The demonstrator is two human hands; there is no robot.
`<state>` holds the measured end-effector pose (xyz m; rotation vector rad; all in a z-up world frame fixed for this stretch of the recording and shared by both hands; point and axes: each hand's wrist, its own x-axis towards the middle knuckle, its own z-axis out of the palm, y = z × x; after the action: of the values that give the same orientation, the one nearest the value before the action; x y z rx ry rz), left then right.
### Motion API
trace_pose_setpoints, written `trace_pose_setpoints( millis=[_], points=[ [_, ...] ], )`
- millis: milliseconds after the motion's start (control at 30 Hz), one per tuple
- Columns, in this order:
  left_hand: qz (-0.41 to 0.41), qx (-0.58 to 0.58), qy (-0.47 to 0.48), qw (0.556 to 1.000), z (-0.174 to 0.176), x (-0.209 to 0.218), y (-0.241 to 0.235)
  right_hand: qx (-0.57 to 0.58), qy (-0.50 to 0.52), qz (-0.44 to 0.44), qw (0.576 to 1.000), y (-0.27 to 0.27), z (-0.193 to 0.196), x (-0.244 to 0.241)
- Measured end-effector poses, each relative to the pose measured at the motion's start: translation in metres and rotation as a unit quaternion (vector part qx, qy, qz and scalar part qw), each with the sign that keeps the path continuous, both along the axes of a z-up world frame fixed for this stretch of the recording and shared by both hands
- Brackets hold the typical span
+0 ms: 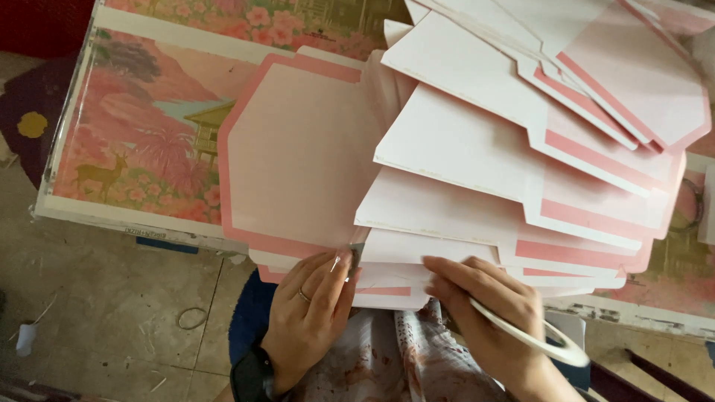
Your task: The person sits on the floor and applies clear tape to the edges of a stack of white paper sheets with pink borders. They use a roll of tape to seal the edges of the papers one by one.
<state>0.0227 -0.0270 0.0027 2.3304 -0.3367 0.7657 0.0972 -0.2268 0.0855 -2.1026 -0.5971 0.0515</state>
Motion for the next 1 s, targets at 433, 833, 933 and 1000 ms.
trace_pose_setpoints(
  millis=[433,833,933,1000],
  points=[
    [-0.016,0.071,-0.046,0.996,-0.007,0.005,0.007,-0.086,-0.106,0.086,0.987,0.021,0.021,0.002],
    [0.011,0.113,0.046,0.992,0.007,-0.005,-0.006,-0.144,-0.225,-0.058,0.962,-0.059,-0.033,0.012],
    [-0.143,0.092,0.097,0.981,0.006,0.011,-0.039,-0.156,-0.242,-0.046,0.956,-0.055,-0.031,0.016],
    [-0.182,0.087,0.077,0.976,0.026,0.034,-0.065,-0.159,-0.238,-0.036,0.957,-0.062,-0.032,0.016]
  ],
)
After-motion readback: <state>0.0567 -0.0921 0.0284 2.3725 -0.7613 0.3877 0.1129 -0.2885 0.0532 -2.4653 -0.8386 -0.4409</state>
